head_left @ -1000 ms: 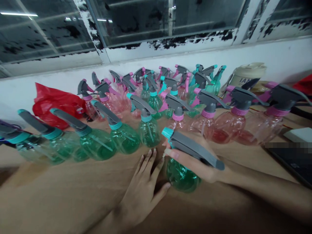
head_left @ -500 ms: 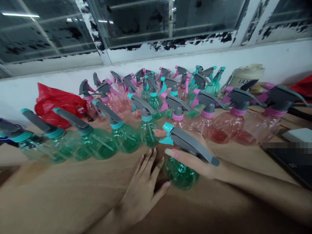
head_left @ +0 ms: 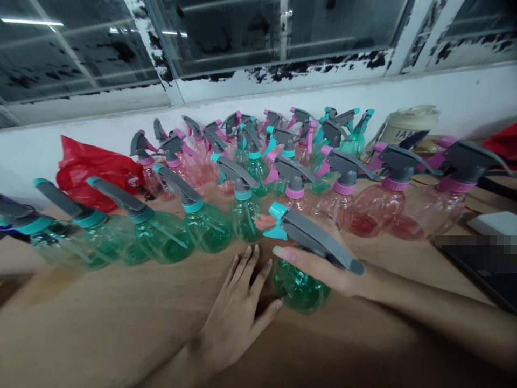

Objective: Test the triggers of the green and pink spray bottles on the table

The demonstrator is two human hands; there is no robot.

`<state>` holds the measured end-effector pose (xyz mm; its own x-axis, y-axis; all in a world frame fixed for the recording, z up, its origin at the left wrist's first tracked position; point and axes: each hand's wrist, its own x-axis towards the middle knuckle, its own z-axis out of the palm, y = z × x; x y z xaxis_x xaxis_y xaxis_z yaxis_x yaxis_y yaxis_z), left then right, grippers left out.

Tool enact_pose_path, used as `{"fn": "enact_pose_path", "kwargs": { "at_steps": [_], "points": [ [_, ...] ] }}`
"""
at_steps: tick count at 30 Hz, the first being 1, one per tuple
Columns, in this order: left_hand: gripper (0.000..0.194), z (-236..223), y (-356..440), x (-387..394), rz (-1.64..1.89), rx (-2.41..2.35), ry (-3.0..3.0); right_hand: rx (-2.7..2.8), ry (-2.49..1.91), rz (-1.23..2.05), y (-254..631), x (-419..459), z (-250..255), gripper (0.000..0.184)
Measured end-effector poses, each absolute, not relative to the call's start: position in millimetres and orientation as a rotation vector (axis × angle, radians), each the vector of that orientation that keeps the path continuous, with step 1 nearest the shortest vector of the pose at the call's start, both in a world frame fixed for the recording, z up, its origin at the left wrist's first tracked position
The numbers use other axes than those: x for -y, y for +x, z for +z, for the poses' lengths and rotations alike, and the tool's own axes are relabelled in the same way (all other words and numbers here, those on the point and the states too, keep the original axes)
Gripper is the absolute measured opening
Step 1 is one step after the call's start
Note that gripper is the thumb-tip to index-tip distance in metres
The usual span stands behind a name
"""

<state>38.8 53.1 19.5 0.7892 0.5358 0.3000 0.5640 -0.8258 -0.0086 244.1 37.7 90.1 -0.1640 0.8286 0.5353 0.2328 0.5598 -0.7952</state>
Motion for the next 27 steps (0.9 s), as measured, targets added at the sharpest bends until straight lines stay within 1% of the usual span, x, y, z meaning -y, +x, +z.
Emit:
{"fn": "enact_pose_path", "kwargs": {
  "at_steps": [4,8,10,13,16,21,27],
  "points": [
    [0.057,20.5,39.4,-53.1,-0.411,0.903,-2.894,1.74,-0.909,0.692,244.3,-39.8,91.0,0.02],
    [0.06,19.4,39.1,-54.3,-0.404,0.905,-2.914,1.785,-0.875,0.627,245.4,-40.4,94.1,0.013],
    [0.062,18.5,38.7,-54.8,-0.419,0.906,-2.908,1.82,-0.898,0.586,246.6,-40.2,95.3,0.016],
    [0.061,18.4,38.5,-54.8,-0.443,0.901,-2.896,1.841,-0.935,0.624,247.7,-40.1,95.9,0.019],
    [0.058,19.9,38.9,-54.5,-0.43,0.883,-2.891,1.779,-0.868,0.687,246.3,-40.2,95.1,0.014],
    [0.056,23.4,39.6,-53.8,-0.405,0.862,-2.861,1.695,-0.877,0.641,243.3,-38.1,93.8,0.015],
    [0.057,24.3,39.1,-53.6,-0.402,0.882,-2.896,1.708,-0.928,0.672,244.3,-36.1,95.2,0.014]
  ]
}}
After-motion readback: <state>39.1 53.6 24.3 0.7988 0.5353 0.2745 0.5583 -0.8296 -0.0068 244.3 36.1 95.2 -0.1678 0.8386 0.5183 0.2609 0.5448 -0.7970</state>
